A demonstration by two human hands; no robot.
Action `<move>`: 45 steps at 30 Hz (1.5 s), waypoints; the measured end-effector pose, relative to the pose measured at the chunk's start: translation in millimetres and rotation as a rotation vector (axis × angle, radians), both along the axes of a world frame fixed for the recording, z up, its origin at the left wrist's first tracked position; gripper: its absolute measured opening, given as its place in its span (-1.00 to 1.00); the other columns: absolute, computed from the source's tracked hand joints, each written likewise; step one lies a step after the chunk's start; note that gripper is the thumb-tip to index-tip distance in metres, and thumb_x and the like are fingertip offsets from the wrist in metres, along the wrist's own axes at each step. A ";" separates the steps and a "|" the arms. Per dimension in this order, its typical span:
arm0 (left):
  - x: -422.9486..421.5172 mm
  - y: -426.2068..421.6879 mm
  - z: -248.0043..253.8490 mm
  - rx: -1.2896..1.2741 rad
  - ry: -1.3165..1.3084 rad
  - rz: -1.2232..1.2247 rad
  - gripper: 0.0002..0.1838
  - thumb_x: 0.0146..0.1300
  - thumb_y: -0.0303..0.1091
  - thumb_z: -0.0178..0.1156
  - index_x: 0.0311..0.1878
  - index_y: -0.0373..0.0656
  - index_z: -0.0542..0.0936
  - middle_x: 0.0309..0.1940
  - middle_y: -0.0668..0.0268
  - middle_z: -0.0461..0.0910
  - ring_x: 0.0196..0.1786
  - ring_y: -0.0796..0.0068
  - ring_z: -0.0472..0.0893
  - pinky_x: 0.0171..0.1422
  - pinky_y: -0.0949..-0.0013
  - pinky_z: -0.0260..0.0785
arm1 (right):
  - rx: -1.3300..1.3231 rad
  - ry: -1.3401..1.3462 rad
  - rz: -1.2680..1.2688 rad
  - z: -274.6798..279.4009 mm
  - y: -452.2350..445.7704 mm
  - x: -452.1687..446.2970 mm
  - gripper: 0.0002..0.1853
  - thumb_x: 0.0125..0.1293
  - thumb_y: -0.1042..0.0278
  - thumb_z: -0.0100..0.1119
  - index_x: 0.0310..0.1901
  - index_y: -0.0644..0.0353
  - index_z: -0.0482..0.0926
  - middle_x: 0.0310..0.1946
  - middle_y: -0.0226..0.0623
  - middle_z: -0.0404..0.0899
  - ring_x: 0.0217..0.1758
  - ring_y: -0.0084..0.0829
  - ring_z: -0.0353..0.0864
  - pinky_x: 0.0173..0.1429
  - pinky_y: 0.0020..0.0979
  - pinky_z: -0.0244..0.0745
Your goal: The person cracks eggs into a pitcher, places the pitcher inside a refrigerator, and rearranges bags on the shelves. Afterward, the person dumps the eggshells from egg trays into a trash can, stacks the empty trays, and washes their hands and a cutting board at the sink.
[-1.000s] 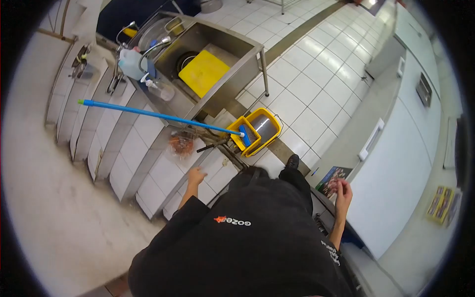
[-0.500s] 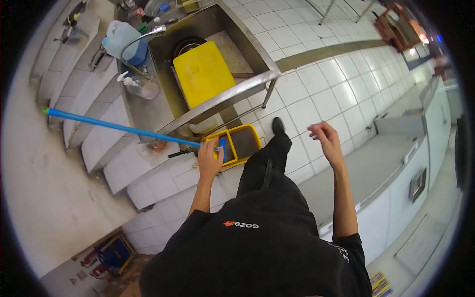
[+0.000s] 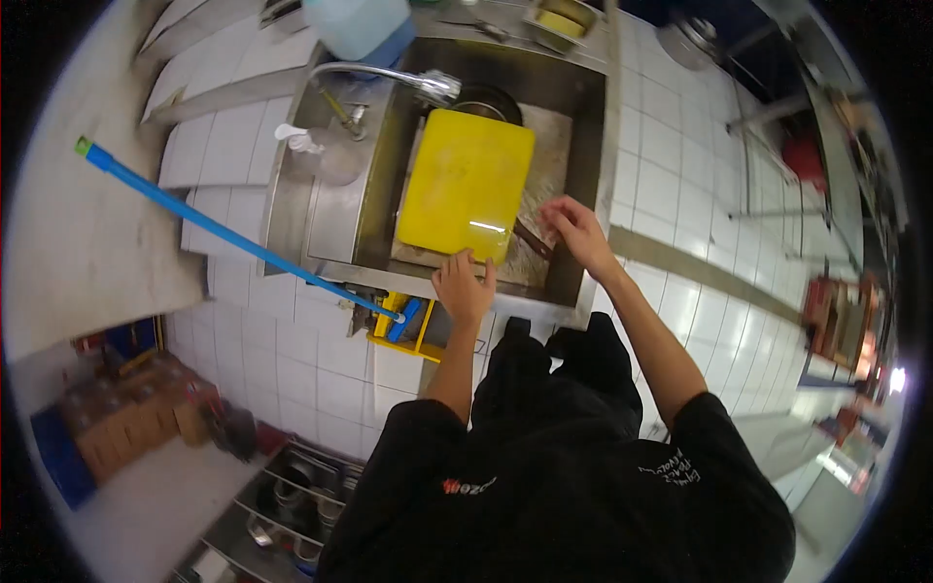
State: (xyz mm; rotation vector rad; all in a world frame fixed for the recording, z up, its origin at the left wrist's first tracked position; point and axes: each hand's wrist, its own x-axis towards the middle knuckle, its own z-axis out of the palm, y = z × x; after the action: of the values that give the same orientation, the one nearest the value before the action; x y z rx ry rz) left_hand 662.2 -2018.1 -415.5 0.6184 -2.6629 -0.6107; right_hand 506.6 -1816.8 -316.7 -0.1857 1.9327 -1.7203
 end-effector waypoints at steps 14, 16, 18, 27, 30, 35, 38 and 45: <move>-26.4 -1.1 9.5 0.085 -0.377 0.184 -0.53 0.18 -0.06 0.41 0.09 -0.12 0.71 -0.06 0.21 0.72 0.08 0.06 0.62 0.16 0.00 0.37 | -0.221 -0.447 0.589 -114.3 -466.4 -258.5 -0.74 0.58 0.38 0.22 0.16 0.33 0.69 -0.08 -0.14 0.83 -0.02 -0.34 0.84 0.13 -0.30 0.68; -24.7 2.0 6.9 0.039 -0.430 0.173 -0.50 0.18 -0.02 0.40 0.10 -0.13 0.71 -0.03 0.17 0.71 0.09 0.04 0.60 0.16 -0.01 0.37 | -0.236 -0.209 0.671 -112.7 -455.5 -255.8 -0.68 0.64 0.33 0.18 0.27 0.29 0.67 0.08 -0.08 0.78 0.10 -0.37 0.78 0.15 -0.32 0.68; -24.4 4.4 4.0 0.032 -0.452 0.192 -0.49 0.18 -0.01 0.39 0.10 -0.13 0.70 -0.01 0.17 0.71 0.11 0.04 0.59 0.16 -0.01 0.37 | -0.280 0.033 0.748 -94.5 -434.9 -267.9 -0.62 0.70 0.28 0.14 0.38 0.25 0.64 0.24 -0.02 0.72 0.22 -0.40 0.73 0.18 -0.33 0.68; -84.2 23.2 -23.0 0.279 -0.110 0.653 -0.59 0.49 -0.36 0.36 0.35 -0.15 0.63 0.14 0.14 0.71 0.09 0.17 0.71 0.16 0.02 0.51 | -0.204 -1.031 0.587 -109.2 -231.5 -210.4 -0.62 0.67 0.06 0.20 0.09 0.30 0.65 -0.13 -0.18 0.74 -0.11 -0.36 0.75 0.11 -0.29 0.68; -209.3 30.7 -0.3 0.606 0.487 0.872 -0.49 0.70 -0.32 0.16 0.59 -0.24 0.41 0.40 0.00 0.57 0.32 0.13 0.63 0.43 0.09 0.48 | -0.165 -1.103 0.547 -139.0 -232.6 -208.0 -0.59 0.65 0.03 0.20 0.13 0.27 0.69 0.00 -0.16 0.75 -0.05 -0.33 0.75 0.15 -0.29 0.68; -302.8 -29.5 -11.3 0.724 0.531 0.837 -0.42 0.79 -0.01 -0.06 0.53 -0.32 0.43 0.48 -0.05 0.48 0.48 0.13 0.49 0.65 0.07 0.25 | -0.095 -0.559 0.679 -61.6 -235.7 -218.4 -0.46 0.67 -0.09 0.09 0.29 0.26 0.68 0.14 -0.09 0.74 0.17 -0.20 0.70 0.25 -0.09 0.67; -316.4 -49.5 -3.9 1.375 0.855 0.908 -0.14 0.75 0.29 -0.10 0.75 -0.26 0.27 0.70 -0.01 0.31 0.72 0.15 0.31 0.79 0.14 0.10 | -0.123 -0.673 0.620 -79.9 -239.0 -220.0 -0.53 0.71 -0.05 0.06 0.26 0.17 0.69 0.07 -0.25 0.74 0.08 -0.34 0.69 0.16 -0.19 0.65; -304.5 -31.4 -14.8 1.517 0.678 0.973 -0.10 0.72 0.40 -0.11 0.75 -0.20 0.29 0.66 0.14 0.35 0.67 0.26 0.34 0.75 0.18 0.15 | -0.099 -0.716 0.556 -128.3 -230.2 -206.6 -0.50 0.71 -0.08 0.03 0.27 0.17 0.69 0.10 -0.27 0.74 0.12 -0.32 0.66 0.22 -0.23 0.60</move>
State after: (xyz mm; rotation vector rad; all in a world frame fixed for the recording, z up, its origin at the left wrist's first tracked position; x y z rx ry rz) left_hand 357.7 -2049.5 -430.4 1.4753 -0.6775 -1.8992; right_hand 300.1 -2047.0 -444.9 -0.1054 1.1353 -1.2651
